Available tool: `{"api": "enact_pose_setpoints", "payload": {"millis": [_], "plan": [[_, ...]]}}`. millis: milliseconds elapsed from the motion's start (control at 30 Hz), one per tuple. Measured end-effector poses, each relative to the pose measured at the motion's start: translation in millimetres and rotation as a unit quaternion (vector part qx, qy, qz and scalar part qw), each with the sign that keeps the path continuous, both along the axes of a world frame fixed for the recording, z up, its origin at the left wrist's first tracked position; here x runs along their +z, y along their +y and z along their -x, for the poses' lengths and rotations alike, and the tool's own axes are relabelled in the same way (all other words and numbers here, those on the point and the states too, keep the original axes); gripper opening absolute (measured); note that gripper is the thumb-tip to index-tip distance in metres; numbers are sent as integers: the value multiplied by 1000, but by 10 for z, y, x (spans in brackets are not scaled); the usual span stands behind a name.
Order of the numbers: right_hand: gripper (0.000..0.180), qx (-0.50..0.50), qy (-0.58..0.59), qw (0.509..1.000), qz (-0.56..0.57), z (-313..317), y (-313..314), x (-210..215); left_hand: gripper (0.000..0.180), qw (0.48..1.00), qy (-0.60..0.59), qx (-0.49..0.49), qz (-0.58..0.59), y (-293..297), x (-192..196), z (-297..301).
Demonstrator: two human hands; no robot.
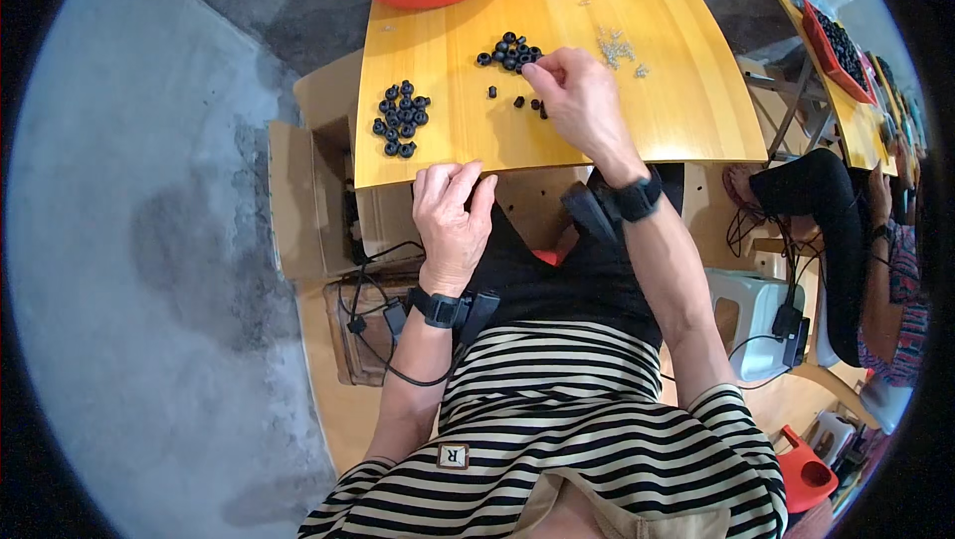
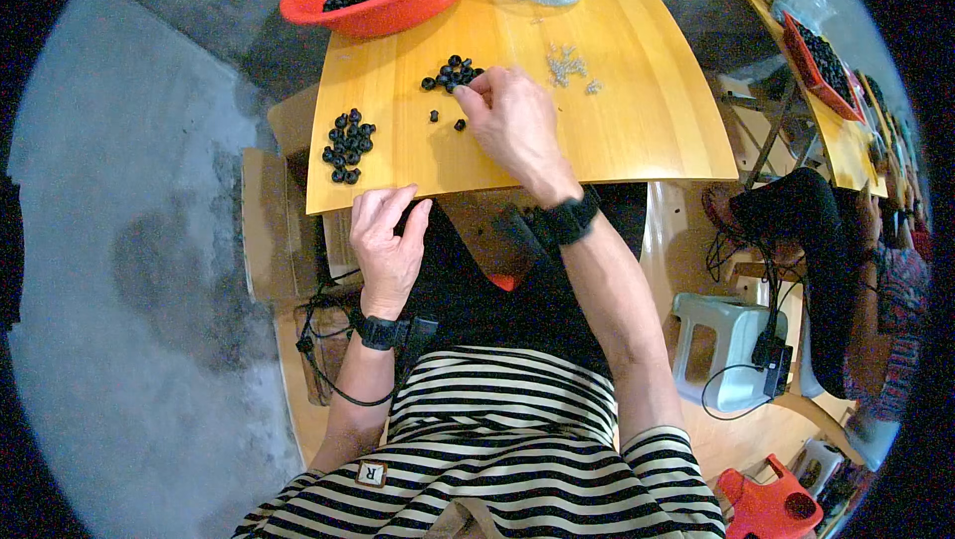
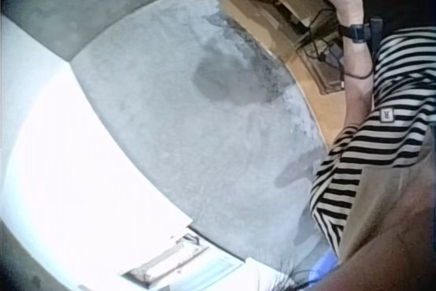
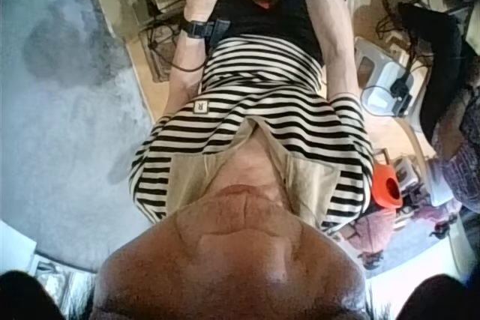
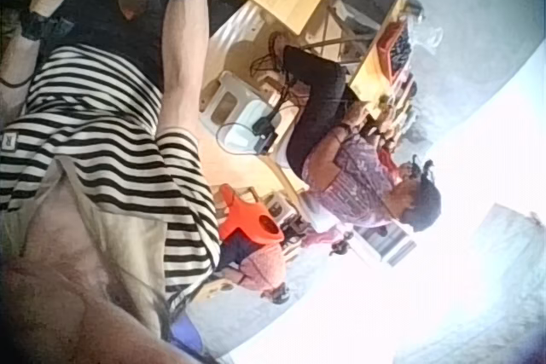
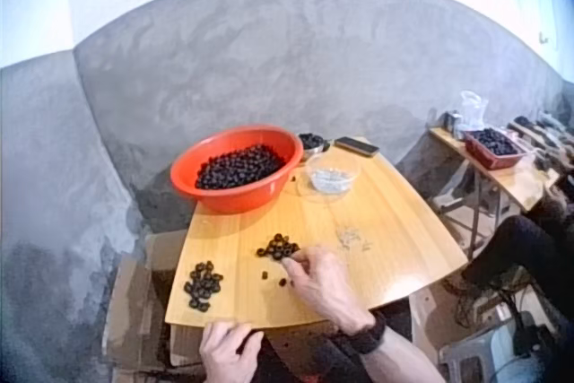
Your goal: Insert small metal or plastic rings into black rubber/plastic grommets or plugs.
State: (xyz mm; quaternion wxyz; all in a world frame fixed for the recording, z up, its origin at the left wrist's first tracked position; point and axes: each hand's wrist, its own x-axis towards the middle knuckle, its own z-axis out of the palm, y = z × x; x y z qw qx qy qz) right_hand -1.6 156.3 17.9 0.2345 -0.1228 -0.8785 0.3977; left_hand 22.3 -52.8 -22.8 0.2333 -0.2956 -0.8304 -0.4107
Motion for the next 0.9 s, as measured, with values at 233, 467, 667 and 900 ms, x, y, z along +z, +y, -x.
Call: {"api": "enact_pose_setpoints", "payload": {"millis": [233,467,667,900], "plan": [[26,154,-97,717,673,-1038,-381,-110,34,982,-95,-127,-100,118,295,-301],[27,161,-86,691,700,-1254,-505,-181,31,966,-121,-196,-120,86,295,-347],[27,135,-107,670,722,-1258,-532,9,31,912,-251,-246,-211,-3,351,-374],[24,185,-53,660,726,-1243,-555,-121,31,913,-260,-235,-206,38,327,-383]]}}
